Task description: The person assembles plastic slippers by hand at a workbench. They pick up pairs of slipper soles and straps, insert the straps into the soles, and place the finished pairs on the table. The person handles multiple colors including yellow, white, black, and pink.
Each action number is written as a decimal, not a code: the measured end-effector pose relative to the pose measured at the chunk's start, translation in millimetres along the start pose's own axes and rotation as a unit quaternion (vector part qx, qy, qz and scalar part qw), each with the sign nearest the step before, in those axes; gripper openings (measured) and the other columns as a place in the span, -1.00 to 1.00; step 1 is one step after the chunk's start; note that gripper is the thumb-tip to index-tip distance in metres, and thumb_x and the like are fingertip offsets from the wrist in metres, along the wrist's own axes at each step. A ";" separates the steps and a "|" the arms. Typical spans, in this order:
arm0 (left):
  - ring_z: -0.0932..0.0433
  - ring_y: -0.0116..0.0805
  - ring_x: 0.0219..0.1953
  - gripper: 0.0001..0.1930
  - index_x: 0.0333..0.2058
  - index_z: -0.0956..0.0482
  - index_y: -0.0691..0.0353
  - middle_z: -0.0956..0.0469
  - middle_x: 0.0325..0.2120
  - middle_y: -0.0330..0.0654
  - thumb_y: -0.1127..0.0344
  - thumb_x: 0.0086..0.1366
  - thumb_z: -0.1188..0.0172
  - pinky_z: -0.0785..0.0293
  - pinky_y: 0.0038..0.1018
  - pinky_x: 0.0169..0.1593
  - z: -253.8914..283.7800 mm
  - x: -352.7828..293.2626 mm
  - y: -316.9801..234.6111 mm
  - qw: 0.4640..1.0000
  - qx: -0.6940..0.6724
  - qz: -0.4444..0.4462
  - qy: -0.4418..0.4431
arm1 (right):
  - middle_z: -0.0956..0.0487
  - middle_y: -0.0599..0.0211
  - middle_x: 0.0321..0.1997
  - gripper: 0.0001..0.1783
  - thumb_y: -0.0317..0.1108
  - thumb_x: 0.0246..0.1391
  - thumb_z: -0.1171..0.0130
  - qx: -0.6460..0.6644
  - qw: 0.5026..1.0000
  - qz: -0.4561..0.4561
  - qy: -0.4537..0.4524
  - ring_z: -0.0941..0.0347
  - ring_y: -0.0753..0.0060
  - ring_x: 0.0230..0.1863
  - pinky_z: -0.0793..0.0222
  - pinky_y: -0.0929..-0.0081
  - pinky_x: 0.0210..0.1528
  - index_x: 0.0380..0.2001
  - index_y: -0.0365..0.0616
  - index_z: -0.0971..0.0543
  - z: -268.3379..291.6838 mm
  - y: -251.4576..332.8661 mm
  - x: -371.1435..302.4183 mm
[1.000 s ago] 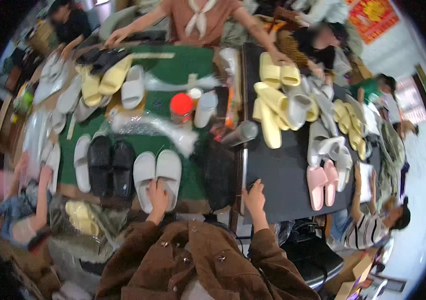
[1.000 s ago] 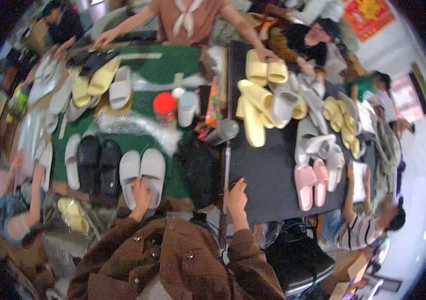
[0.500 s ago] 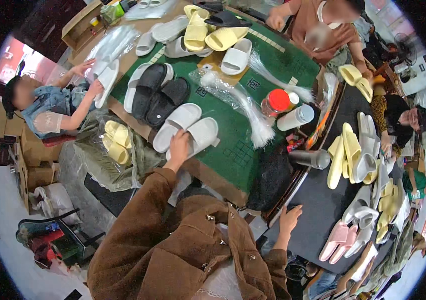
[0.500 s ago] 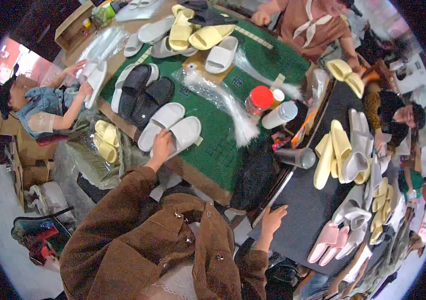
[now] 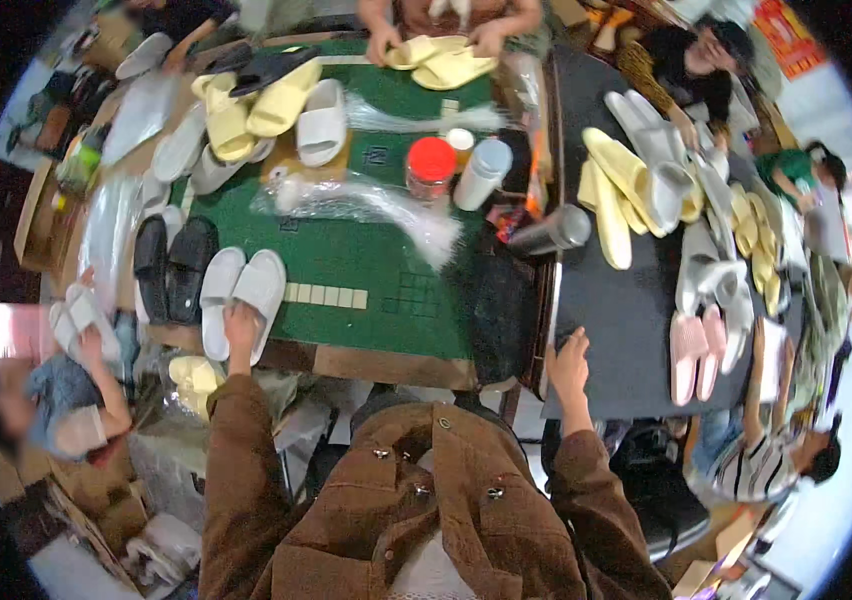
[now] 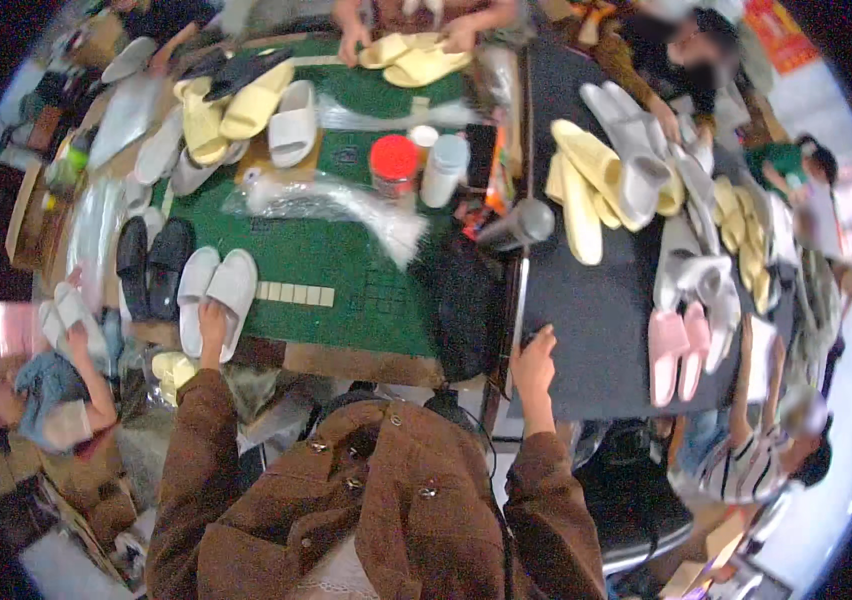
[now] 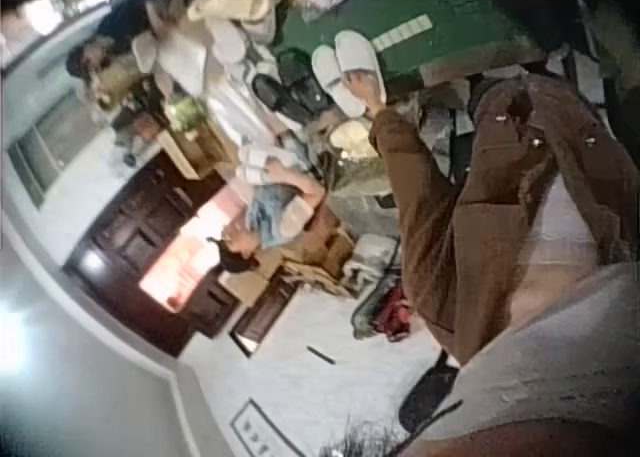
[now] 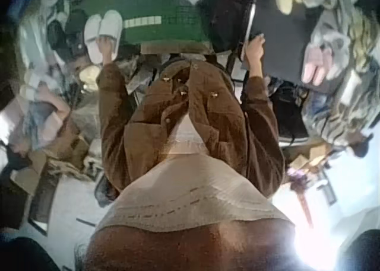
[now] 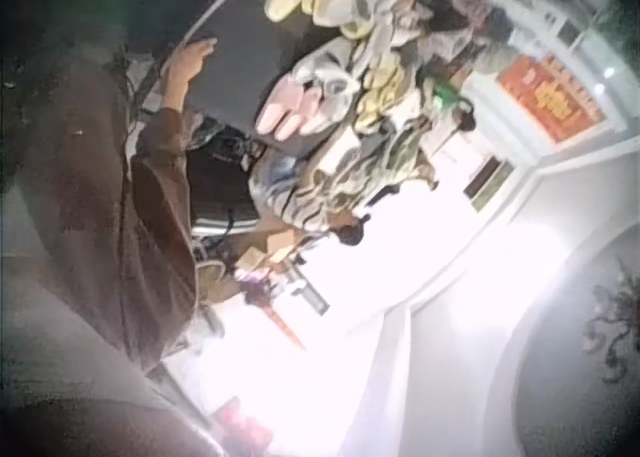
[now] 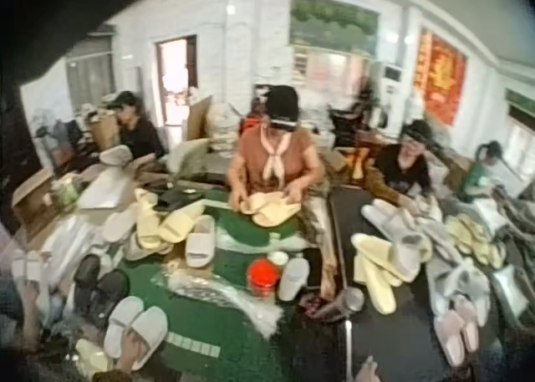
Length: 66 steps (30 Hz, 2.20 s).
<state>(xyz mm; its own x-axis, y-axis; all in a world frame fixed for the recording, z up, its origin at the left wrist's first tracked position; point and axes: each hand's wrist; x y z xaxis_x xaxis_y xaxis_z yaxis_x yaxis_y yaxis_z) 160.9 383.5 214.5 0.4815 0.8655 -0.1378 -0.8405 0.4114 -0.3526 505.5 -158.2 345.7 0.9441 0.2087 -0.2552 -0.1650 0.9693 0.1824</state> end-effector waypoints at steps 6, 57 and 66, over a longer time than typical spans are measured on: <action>-0.01 0.31 0.22 -0.42 0.12 -0.25 0.42 -0.01 0.18 0.39 0.36 0.10 -0.10 0.06 -0.04 0.26 -28.6 -64.9 -63.6 0.979 -0.032 -0.015 -0.201 | -0.27 -0.17 0.06 -0.13 -0.15 0.04 -0.10 -0.004 1.000 -0.001 -0.022 -0.51 -0.13 -0.30 -0.48 0.13 -0.29 0.23 -0.47 0.05 -6.4 -4.9 -1.8; 0.40 0.18 0.34 0.03 0.32 0.25 0.14 0.47 0.33 0.03 0.16 0.05 -0.31 0.09 0.26 0.18 -101.5 -167.8 -258.3 0.921 0.158 -0.240 0.263 | -0.48 -0.09 -0.23 -0.75 -0.37 -0.06 -0.10 0.031 0.969 -0.090 -0.228 -0.38 -0.08 -0.11 -0.30 0.12 -0.02 -0.30 -0.29 -0.52 90.8 -264.0 56.5; 0.39 0.20 0.34 0.02 0.32 0.21 0.15 0.44 0.33 0.04 0.20 0.02 -0.32 0.07 0.30 0.15 -93.2 -169.0 -261.1 0.925 0.122 -0.238 0.270 | -0.47 -0.02 -0.28 -0.77 -0.34 -0.09 -0.14 0.147 0.978 -0.034 -0.143 -0.40 0.02 -0.17 -0.32 0.17 -0.13 -0.34 -0.25 -0.55 58.3 -74.8 -14.2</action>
<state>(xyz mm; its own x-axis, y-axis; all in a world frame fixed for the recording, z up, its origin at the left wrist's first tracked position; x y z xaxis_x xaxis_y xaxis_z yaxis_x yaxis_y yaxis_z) 322.2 103.2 243.5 0.8097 0.3285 -0.4862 -0.5009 0.8185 -0.2812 521.1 -241.3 391.0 0.9982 0.0599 -0.0068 -0.0504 0.8914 0.4505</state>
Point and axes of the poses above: each hand's wrist, its own x-axis towards the middle knuckle, its own z-axis out of the back of the hand, y = z × x
